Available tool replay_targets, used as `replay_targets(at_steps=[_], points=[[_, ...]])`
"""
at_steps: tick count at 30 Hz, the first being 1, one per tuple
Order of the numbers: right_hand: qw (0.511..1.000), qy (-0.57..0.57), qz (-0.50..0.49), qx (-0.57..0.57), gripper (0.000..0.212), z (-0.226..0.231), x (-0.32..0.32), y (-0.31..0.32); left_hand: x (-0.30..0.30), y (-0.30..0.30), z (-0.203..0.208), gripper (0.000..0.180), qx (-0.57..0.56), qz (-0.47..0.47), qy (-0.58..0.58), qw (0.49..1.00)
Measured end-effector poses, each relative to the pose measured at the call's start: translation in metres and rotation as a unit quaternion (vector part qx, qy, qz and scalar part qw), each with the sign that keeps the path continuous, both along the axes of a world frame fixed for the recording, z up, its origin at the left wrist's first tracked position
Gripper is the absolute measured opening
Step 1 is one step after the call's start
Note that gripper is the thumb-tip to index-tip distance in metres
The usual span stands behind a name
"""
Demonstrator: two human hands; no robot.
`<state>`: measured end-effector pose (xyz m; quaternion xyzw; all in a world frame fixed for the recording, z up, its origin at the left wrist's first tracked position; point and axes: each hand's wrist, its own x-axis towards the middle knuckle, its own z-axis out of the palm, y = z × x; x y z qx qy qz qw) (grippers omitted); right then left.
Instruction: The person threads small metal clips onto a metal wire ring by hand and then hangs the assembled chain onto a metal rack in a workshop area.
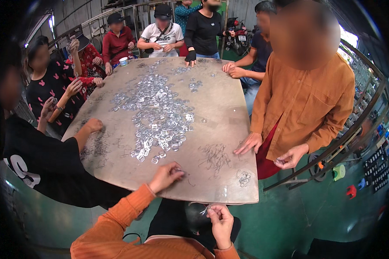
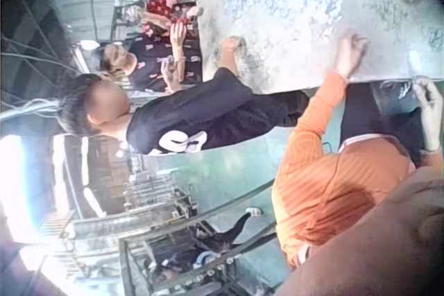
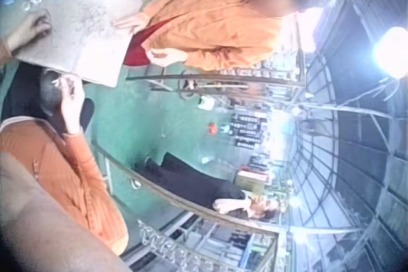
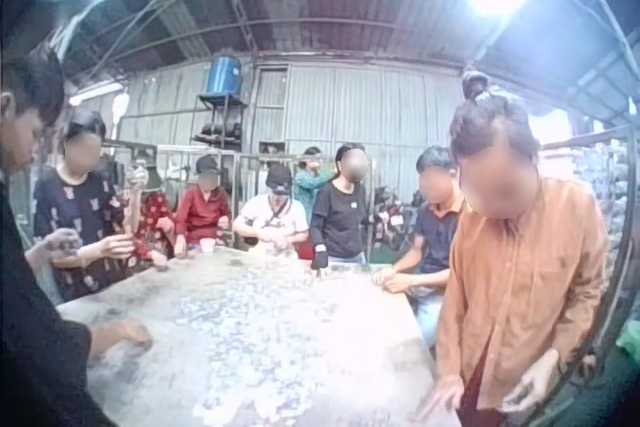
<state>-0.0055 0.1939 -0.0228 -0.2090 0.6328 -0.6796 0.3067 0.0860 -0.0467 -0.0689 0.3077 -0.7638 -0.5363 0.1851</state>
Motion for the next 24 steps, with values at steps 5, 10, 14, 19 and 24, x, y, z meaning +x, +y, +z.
replay_targets(at_steps=[5,10,14,19,24], points=[[0.995,0.093,-0.012,-0.017,0.005,0.003,0.002,-0.009,-0.003,0.080,0.036,0.015,0.114,-0.040,0.140,0.983],[0.977,0.210,-0.034,-0.013,0.008,0.002,0.004,-0.011,0.003,0.114,0.048,0.014,0.078,-0.028,0.138,0.987],[0.975,0.218,-0.035,-0.013,0.008,0.003,0.009,-0.010,0.005,0.120,0.052,0.014,0.037,-0.010,0.162,0.986],[0.973,0.228,-0.034,-0.002,0.008,0.004,0.010,-0.013,0.006,0.119,0.054,0.013,0.021,-0.004,0.174,0.984],[0.963,0.268,-0.027,0.017,0.008,-0.006,0.004,-0.019,0.003,0.112,0.050,0.012,-0.032,-0.011,0.202,0.979]])
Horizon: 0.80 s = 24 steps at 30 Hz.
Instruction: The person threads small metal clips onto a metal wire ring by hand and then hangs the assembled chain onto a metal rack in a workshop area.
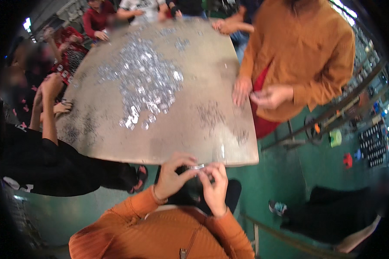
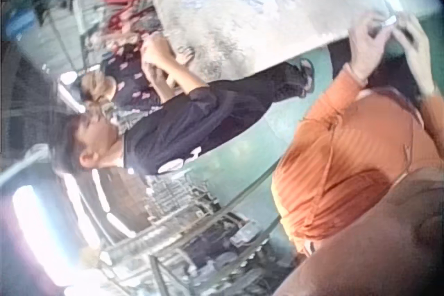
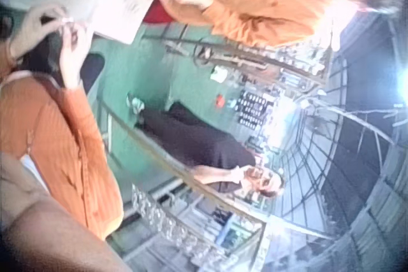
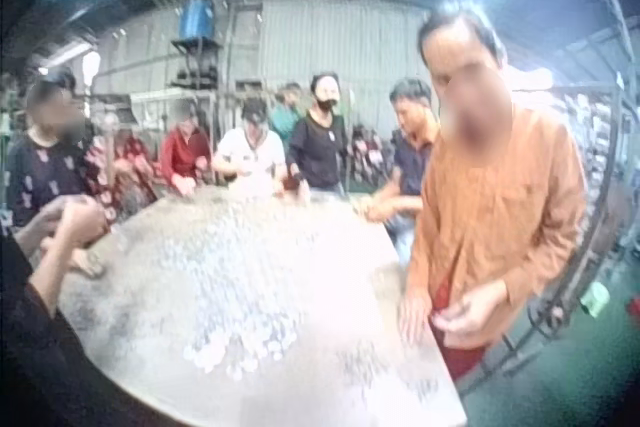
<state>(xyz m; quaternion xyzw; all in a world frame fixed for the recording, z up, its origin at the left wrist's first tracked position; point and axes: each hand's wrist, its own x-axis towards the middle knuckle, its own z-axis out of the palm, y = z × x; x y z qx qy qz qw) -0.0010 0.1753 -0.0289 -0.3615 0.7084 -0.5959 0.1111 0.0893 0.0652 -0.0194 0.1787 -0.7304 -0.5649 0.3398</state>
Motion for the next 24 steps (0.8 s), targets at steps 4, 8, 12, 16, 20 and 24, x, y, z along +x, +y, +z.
replay_targets(at_steps=[4,8,12,16,20,24], points=[[0.998,-0.040,0.029,0.034,0.009,-0.008,0.002,0.001,0.006,-0.004,-0.013,0.014,-0.006,0.000,-0.027,1.000],[0.982,-0.179,0.060,0.029,0.013,-0.017,-0.015,0.012,0.008,-0.003,-0.025,0.017,-0.002,-0.020,-0.015,1.000],[0.981,-0.102,0.050,0.157,0.015,-0.047,-0.081,-0.004,0.009,-0.008,-0.034,0.016,-0.004,-0.042,-0.024,0.999],[0.970,0.048,0.109,0.211,0.013,-0.061,-0.128,-0.054,0.006,-0.009,-0.039,0.014,0.002,-0.060,-0.015,0.998],[0.919,0.125,0.078,0.366,0.018,-0.057,-0.141,-0.097,0.006,-0.009,-0.044,0.012,0.021,-0.066,-0.015,0.998],[0.838,0.196,0.026,0.509,0.022,-0.060,-0.123,-0.123,0.009,-0.005,-0.045,0.011,0.021,-0.066,-0.024,0.997]])
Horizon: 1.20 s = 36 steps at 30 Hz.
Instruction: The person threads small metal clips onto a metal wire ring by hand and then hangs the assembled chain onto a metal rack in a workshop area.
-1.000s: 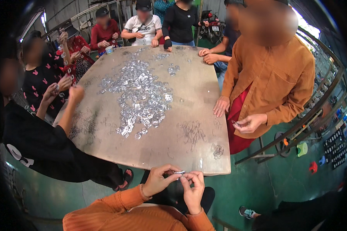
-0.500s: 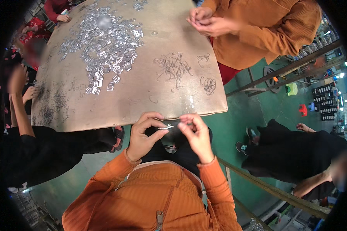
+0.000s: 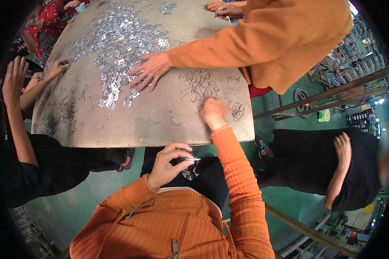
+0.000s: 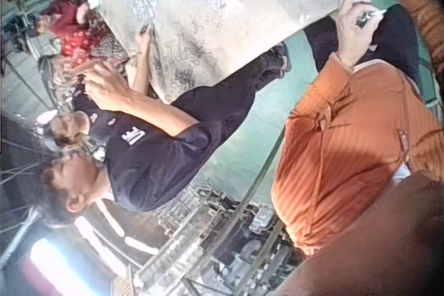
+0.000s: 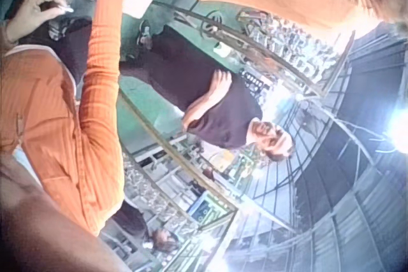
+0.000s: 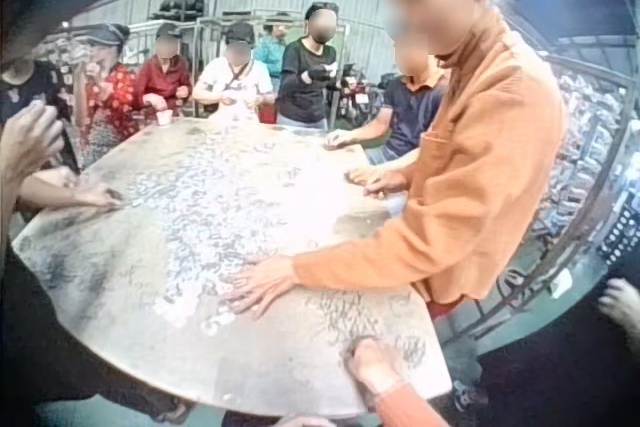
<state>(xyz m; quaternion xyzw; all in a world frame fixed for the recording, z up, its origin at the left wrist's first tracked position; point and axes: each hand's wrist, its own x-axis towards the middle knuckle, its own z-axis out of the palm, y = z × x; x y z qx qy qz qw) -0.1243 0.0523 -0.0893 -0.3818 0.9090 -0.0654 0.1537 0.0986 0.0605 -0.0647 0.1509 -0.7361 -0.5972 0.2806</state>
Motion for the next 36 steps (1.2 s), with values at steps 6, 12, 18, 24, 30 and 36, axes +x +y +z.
replay_targets(at_steps=[6,12,18,24,30,36], points=[[0.972,-0.181,0.043,-0.142,0.018,-0.029,-0.029,0.021,0.000,0.004,0.002,0.012,-0.004,-0.008,0.002,1.000],[0.733,-0.598,-0.118,-0.302,0.007,-0.023,-0.032,0.059,-0.005,0.008,0.003,0.012,0.044,-0.022,0.001,0.999],[0.705,-0.572,-0.143,-0.395,0.007,0.034,0.017,0.095,-0.008,0.009,0.012,0.012,0.055,-0.027,-0.018,0.998],[0.746,-0.475,-0.126,-0.450,0.006,0.071,0.094,0.145,-0.010,0.009,0.009,0.013,0.047,-0.003,-0.010,0.999],[0.777,-0.388,-0.115,-0.483,0.005,0.063,0.113,0.137,-0.010,0.012,0.012,0.011,0.064,0.016,-0.003,0.998],[0.819,-0.266,-0.062,-0.504,0.004,0.067,0.117,0.131,-0.009,0.008,0.013,0.018,0.047,-0.016,0.002,0.999]])
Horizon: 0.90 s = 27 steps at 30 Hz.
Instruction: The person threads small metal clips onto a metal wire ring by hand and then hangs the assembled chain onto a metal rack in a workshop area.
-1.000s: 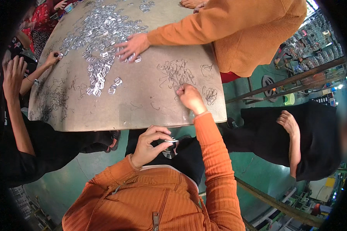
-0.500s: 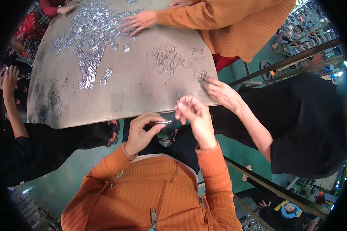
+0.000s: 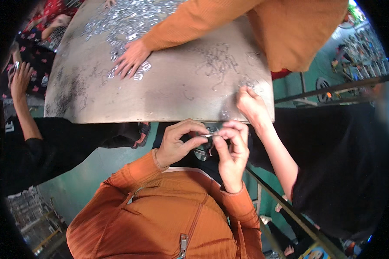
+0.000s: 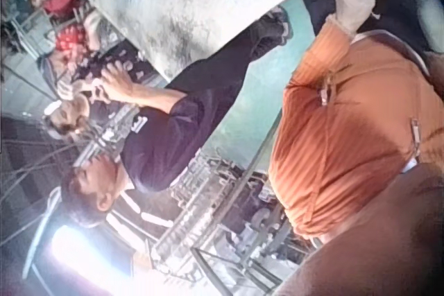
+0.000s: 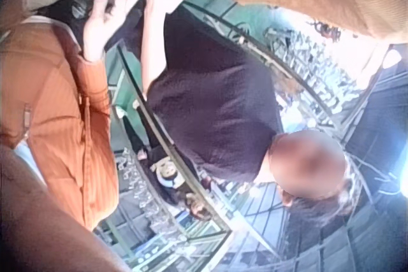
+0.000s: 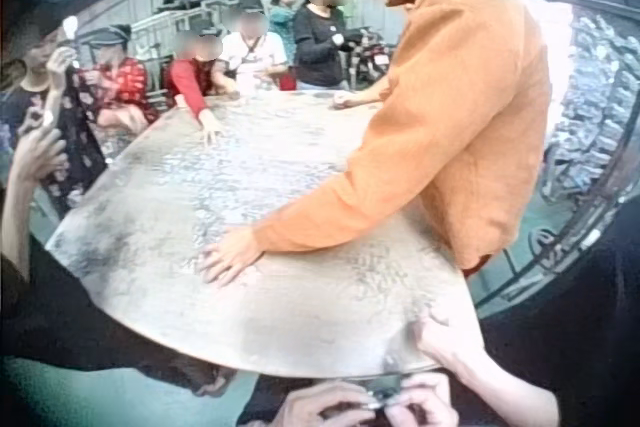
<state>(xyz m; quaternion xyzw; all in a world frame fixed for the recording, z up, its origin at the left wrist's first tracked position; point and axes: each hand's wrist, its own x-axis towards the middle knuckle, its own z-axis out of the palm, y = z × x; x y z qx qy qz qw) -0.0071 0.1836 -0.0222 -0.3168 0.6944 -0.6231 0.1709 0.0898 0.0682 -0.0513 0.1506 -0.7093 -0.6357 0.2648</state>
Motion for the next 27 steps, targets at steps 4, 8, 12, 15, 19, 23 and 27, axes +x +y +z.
replay_targets(at_steps=[4,8,12,15,19,23,27], points=[[0.999,-0.037,-0.006,-0.030,0.006,-0.005,0.001,0.006,0.014,-0.061,-0.010,0.016,-0.177,0.172,-0.091,0.965],[0.998,-0.047,-0.004,-0.044,0.007,-0.012,0.000,0.006,0.041,-0.159,-0.057,0.019,-0.330,0.367,-0.208,0.845],[0.998,-0.043,0.014,-0.048,0.007,-0.015,-0.003,0.006,0.042,-0.190,-0.066,0.019,-0.329,0.376,-0.301,0.813],[1.000,-0.007,0.013,-0.017,0.005,-0.013,-0.002,0.007,0.030,-0.182,-0.061,0.018,-0.243,0.349,-0.275,0.862],[0.998,-0.059,0.015,0.000,0.008,-0.021,-0.004,0.010,0.010,-0.120,-0.045,0.016,-0.009,0.239,-0.151,0.959],[0.997,-0.062,0.043,-0.018,0.010,-0.032,-0.008,0.011,-0.008,-0.035,0.002,0.014,0.098,0.111,-0.082,0.986],[0.995,-0.090,0.045,-0.012,0.009,-0.031,-0.006,0.014,-0.014,0.000,0.007,0.014,0.130,0.053,-0.027,0.990]])
